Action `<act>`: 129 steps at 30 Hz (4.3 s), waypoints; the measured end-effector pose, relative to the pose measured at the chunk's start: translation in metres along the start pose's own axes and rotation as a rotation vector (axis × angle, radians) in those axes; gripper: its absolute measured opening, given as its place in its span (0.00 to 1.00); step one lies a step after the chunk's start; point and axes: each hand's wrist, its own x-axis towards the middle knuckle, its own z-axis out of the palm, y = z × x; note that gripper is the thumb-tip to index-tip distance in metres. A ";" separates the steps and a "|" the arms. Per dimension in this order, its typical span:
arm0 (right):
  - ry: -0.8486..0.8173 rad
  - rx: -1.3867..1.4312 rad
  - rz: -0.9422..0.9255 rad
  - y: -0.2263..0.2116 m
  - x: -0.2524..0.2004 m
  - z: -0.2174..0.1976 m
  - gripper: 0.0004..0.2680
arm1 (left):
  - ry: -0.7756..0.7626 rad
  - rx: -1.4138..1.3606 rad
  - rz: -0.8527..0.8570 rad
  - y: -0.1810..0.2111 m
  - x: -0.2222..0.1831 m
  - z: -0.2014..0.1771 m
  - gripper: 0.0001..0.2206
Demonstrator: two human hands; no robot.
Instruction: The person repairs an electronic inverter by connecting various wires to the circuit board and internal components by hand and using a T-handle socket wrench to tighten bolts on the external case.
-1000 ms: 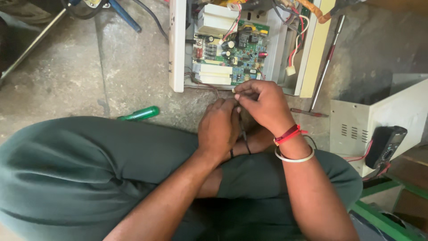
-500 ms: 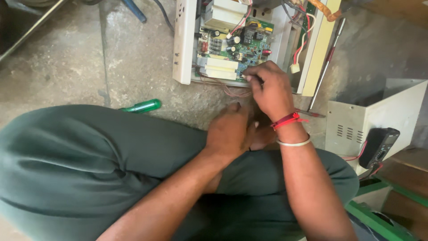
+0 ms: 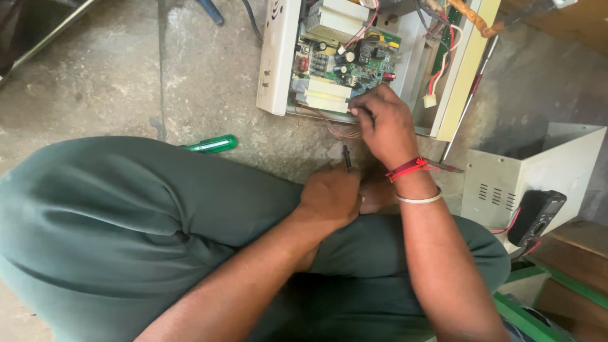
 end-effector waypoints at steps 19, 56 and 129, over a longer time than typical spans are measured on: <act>0.026 -0.026 -0.008 -0.001 -0.003 0.006 0.03 | -0.038 0.022 -0.015 0.000 0.001 0.002 0.16; 0.115 -0.081 -0.076 -0.036 -0.007 -0.029 0.03 | 0.004 -0.030 -0.004 0.004 0.001 -0.007 0.13; 0.135 -0.025 -0.040 -0.048 -0.028 -0.068 0.11 | 0.025 0.244 -0.208 -0.015 0.017 -0.016 0.14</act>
